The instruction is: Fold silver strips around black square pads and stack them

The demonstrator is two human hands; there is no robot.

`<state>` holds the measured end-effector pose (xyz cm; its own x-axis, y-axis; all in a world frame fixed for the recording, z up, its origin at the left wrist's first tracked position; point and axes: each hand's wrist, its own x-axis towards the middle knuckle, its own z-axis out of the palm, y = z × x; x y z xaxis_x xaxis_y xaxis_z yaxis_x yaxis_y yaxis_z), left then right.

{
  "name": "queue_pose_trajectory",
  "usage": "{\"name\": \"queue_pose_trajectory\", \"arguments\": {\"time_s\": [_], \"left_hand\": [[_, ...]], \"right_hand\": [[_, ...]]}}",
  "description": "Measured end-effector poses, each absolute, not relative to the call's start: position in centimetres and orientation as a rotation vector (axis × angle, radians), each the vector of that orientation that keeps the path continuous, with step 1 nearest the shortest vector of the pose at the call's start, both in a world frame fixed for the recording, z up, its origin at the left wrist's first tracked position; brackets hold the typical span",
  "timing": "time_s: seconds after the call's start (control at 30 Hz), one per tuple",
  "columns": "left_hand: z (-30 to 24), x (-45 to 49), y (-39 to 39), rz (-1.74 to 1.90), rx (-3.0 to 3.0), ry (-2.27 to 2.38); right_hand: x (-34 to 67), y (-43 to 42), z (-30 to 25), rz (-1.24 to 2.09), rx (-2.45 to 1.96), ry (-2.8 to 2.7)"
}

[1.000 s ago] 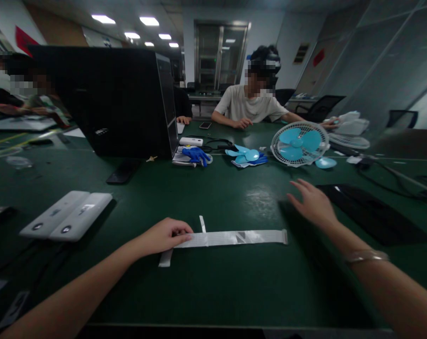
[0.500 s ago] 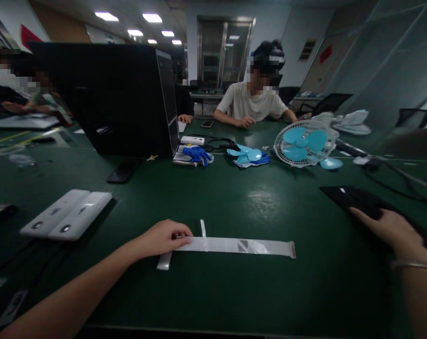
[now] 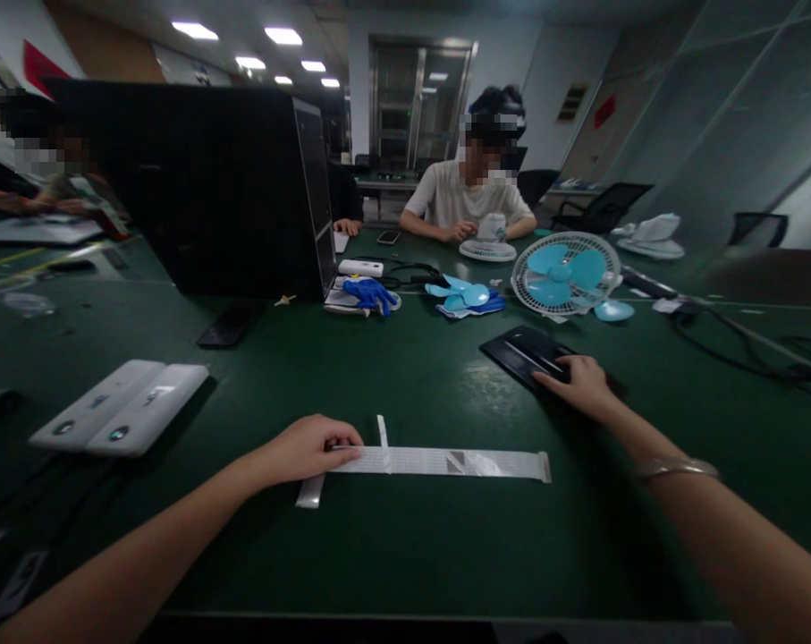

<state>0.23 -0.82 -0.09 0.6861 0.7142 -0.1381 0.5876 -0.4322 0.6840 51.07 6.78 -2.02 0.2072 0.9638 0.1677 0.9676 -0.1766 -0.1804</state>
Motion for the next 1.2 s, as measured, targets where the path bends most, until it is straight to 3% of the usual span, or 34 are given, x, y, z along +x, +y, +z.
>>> {"name": "queue_pose_trajectory", "arguments": {"time_s": [0.27,0.47,0.97,1.2], "left_hand": [[0.5,0.3,-1.2,0.251,2.254,0.972],[0.3,0.2,-1.0,0.326,2.413,0.97],[-0.2,0.0,-0.5,0.316,2.414,1.128],[-0.3,0.2,-0.3,0.417,2.261,1.2]], "right_hand": [[35.5,7.2,-2.0,0.287,-1.503,-2.339],[28.7,5.5,-0.1,0.481,-1.21,-2.542],[25.5,1.0,2.9,0.71,-1.169,-2.566],[25.3,-2.0,2.4,0.395,-1.152,-2.696]]}}
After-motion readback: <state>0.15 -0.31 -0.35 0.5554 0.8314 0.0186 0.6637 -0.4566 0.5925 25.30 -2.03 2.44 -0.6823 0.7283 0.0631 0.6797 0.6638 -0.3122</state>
